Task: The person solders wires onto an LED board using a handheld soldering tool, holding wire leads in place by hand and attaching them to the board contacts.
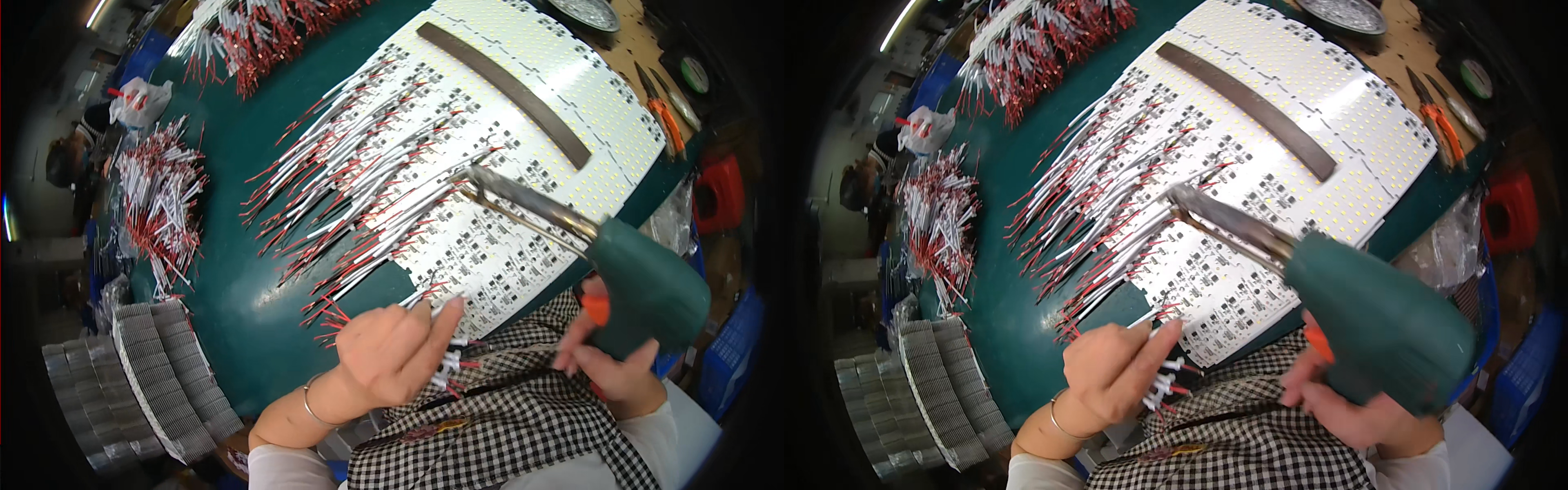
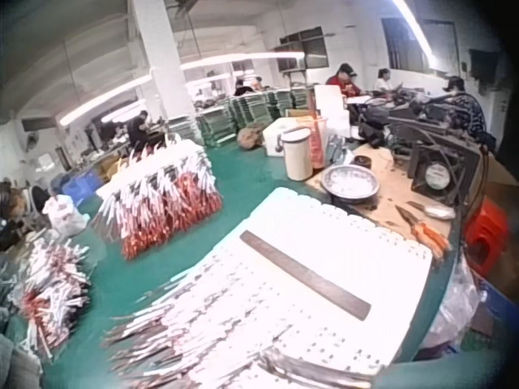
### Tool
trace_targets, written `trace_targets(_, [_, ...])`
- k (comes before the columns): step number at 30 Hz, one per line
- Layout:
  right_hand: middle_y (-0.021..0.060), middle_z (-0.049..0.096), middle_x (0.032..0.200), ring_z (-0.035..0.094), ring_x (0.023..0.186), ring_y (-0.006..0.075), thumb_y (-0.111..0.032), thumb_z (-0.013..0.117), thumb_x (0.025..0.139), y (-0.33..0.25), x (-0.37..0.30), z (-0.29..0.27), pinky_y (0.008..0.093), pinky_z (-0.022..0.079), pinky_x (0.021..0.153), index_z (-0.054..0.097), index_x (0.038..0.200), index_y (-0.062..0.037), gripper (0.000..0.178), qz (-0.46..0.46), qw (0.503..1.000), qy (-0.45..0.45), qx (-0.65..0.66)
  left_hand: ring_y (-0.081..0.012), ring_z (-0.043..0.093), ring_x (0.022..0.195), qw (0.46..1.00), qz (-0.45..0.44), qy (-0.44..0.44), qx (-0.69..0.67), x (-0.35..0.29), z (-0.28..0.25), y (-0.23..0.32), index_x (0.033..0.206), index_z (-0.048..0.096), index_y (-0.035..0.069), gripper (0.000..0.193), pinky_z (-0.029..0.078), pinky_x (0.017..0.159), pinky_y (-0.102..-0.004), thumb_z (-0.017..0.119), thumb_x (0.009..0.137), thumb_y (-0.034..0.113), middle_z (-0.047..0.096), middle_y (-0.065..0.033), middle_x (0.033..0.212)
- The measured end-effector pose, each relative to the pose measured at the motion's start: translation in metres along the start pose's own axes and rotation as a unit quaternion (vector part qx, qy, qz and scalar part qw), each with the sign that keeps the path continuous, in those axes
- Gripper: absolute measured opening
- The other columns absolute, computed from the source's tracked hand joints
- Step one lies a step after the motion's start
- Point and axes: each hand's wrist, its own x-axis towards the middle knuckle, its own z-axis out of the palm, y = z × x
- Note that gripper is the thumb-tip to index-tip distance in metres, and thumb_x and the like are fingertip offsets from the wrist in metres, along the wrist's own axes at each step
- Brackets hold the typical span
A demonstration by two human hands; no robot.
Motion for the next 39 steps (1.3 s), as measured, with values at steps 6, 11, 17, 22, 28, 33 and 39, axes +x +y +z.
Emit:
trace_targets(6, [0.0166,0.061,0.076,0.061,0.059,0.0212,-0.003,0.071,0.075,0.004,-0.027,-0.032,0.029,0.053,0.049,0.041,0.131,0.0059,0.064,0.055,0.997,0.023,-0.051,-0.0117,0.044,0.053,0.998,-0.048,-0.019,0.019,-0.004,0.018,-0.014,0.101,0.069,-0.002,0.037,0.034,0.043,-0.0254,0.064,0.065,0.005,0.042,-0.0021,0.068])
trace_targets(11, [0.0152,0.061,0.078,0.061,0.063,0.0206,-0.003,0.072,0.074,0.006,-0.041,-0.037,0.0306,0.054,0.055,0.043,0.13,0.0052,0.064,0.119,0.991,0.054,-0.037,-0.0121,0.044,0.054,0.997,-0.064,-0.022,0.021,-0.003,0.022,-0.016,0.1,0.069,-0.002,0.035,0.033,0.042,-0.0255,0.064,0.066,0.004,0.041,-0.002,0.068])
trace_targets(17, [0.0164,0.061,0.085,0.062,0.068,0.0224,-0.002,0.071,0.075,0.009,-0.034,-0.036,0.0321,0.055,0.057,0.045,0.13,0.0022,0.061,0.146,0.986,0.051,-0.057,-0.0154,0.049,0.056,0.996,-0.084,-0.037,0.022,-0.003,0.021,-0.013,0.103,0.069,-0.002,0.041,0.037,0.044,-0.0278,0.063,0.063,0.003,0.047,-0.004,0.07])
trace_targets(22, [0.0154,0.059,0.084,0.061,0.067,0.0216,-0.002,0.069,0.076,0.013,-0.035,-0.035,0.0331,0.056,0.054,0.043,0.131,0.0018,0.061,0.128,0.989,0.046,-0.064,-0.012,0.044,0.054,0.998,-0.062,-0.019,0.027,-0.005,0.022,-0.013,0.103,0.068,-0.005,0.037,0.034,0.041,-0.0257,0.064,0.066,0.001,0.04,-0.0017,0.068])
trace_targets(28, [0.0143,0.058,0.08,0.059,0.063,0.021,0.0,0.065,0.075,0.015,-0.033,-0.036,0.0325,0.055,0.052,0.043,0.127,0.0026,0.057,0.141,0.986,0.034,-0.08,-0.0174,0.052,0.055,0.995,-0.092,-0.037,0.015,-0.003,0.019,-0.009,0.106,0.07,-0.002,0.05,0.039,0.044,-0.0294,0.061,0.057,0.0,0.051,-0.005,0.07])
trace_targets(33, [0.0141,0.057,0.079,0.059,0.06,0.0197,0.0,0.065,0.073,0.013,-0.032,-0.032,0.0315,0.055,0.052,0.044,0.126,0.0037,0.057,0.147,0.982,0.049,-0.104,-0.0172,0.052,0.055,0.995,-0.092,-0.044,0.017,-0.003,0.018,-0.009,0.106,0.07,-0.002,0.049,0.039,0.044,-0.0293,0.061,0.059,-0.001,0.05,-0.005,0.07])
trace_targets(39, [0.0117,0.056,0.067,0.059,0.048,0.0193,-0.009,0.076,0.07,0.006,-0.025,-0.022,0.028,0.05,0.041,0.043,0.122,0.0115,0.064,0.07,0.988,0.139,-0.002,-0.0168,0.051,0.055,0.995,-0.085,-0.046,0.022,-0.002,0.019,-0.009,0.105,0.069,-0.003,0.047,0.038,0.044,-0.029,0.062,0.059,0.0,0.05,-0.0047,0.071])
